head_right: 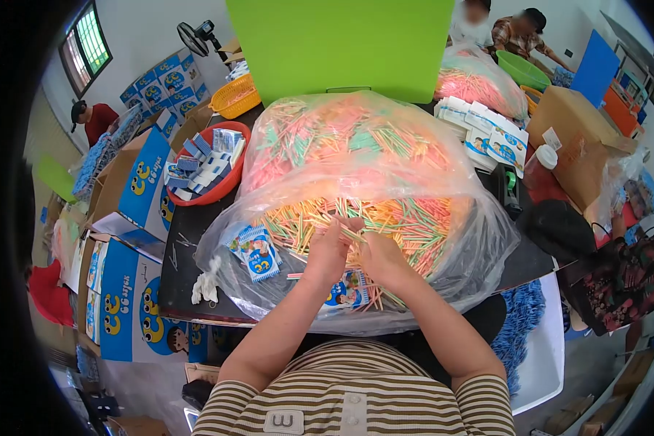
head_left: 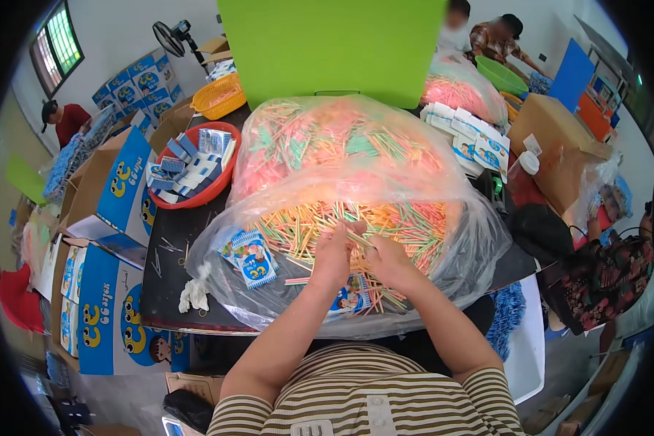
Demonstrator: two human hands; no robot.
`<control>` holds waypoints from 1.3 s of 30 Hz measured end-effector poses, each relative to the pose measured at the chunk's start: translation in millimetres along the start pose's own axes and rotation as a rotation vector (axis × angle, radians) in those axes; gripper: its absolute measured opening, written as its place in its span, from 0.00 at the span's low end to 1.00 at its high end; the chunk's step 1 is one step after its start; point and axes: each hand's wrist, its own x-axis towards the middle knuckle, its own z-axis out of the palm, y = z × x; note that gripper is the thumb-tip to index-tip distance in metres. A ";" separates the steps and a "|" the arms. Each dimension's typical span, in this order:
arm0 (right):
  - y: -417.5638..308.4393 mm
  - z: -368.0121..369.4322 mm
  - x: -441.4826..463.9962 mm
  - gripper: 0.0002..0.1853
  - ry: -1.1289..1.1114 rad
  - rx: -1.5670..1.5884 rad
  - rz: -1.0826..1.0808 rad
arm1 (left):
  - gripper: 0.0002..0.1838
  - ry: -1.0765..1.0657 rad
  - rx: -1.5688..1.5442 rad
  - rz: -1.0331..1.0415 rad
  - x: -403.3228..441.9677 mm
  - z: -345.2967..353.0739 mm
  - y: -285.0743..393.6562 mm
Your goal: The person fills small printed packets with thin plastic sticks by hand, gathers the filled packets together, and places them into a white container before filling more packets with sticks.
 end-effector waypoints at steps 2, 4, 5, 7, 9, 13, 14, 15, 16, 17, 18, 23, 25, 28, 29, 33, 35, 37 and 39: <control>-6.3 1.9 -3.2 0.10 -0.018 0.082 0.020 | 0.12 -0.048 0.025 -0.019 -3.0 -1.6 0.1; -2.3 11.4 -0.7 0.10 0.017 0.049 -0.035 | 0.11 -0.012 -0.029 -0.026 -4.6 5.8 -0.1; -1.9 13.7 1.7 0.11 0.051 0.009 -0.100 | 0.10 0.025 -0.089 -0.021 -2.9 10.0 1.4; -4.3 17.0 -0.5 0.11 0.109 0.053 -0.142 | 0.08 -0.001 -0.051 -0.036 -0.7 9.1 2.8; -4.8 23.7 -2.5 0.11 0.162 0.108 -0.170 | 0.07 -0.021 -0.004 -0.065 0.7 0.5 1.8; 2.2 24.2 -2.2 0.12 0.153 0.110 -0.183 | 0.05 -0.049 -0.101 -0.038 15.0 -3.9 13.3; 3.7 22.4 -4.9 0.12 0.039 0.050 -0.128 | 0.05 -0.055 -0.109 0.021 12.2 -0.3 16.8; 2.8 22.7 -7.0 0.12 0.032 0.049 -0.126 | 0.05 -0.049 -0.112 0.019 5.5 3.5 17.7; -0.8 22.0 -9.2 0.13 0.034 0.012 -0.094 | 0.05 -0.037 -0.104 -0.041 -2.4 10.1 18.8; -2.8 21.0 -9.3 0.14 0.039 -0.025 -0.066 | 0.06 -0.029 -0.097 -0.099 -5.6 13.8 19.4; -1.3 22.1 -8.8 0.14 0.042 -0.024 -0.065 | 0.06 -0.031 -0.095 -0.100 -5.6 13.6 19.4; -1.7 1.9 -22.1 0.15 0.098 0.130 -0.111 | 0.07 -0.137 -0.163 0.037 4.8 -3.6 28.2; -3.2 6.5 -15.9 0.15 0.080 0.107 -0.121 | 0.07 -0.072 -0.024 -0.020 -4.9 5.8 26.9; -3.1 22.6 -13.5 0.16 0.142 0.077 -0.152 | 0.06 -0.044 0.064 -0.101 -14.6 11.7 13.1; -2.7 25.8 -13.7 0.16 0.196 0.064 -0.172 | 0.06 -0.091 0.046 -0.091 -17.7 9.9 12.2; -12.4 7.2 -26.2 0.13 0.026 -0.043 -0.148 | 0.08 -0.226 -0.019 -0.174 -20.5 -6.8 21.6; -10.3 11.8 -28.7 0.11 0.019 -0.113 -0.222 | 0.08 -0.192 -0.102 -0.271 -19.4 -12.4 24.1; -2.7 19.3 -33.6 0.10 0.012 -0.188 -0.285 | 0.09 -0.160 -0.191 -0.378 -24.6 -11.0 22.1; 7.0 25.8 -33.6 0.09 0.029 -0.273 -0.399 | 0.08 -0.092 -0.044 -0.345 -34.8 -2.6 20.7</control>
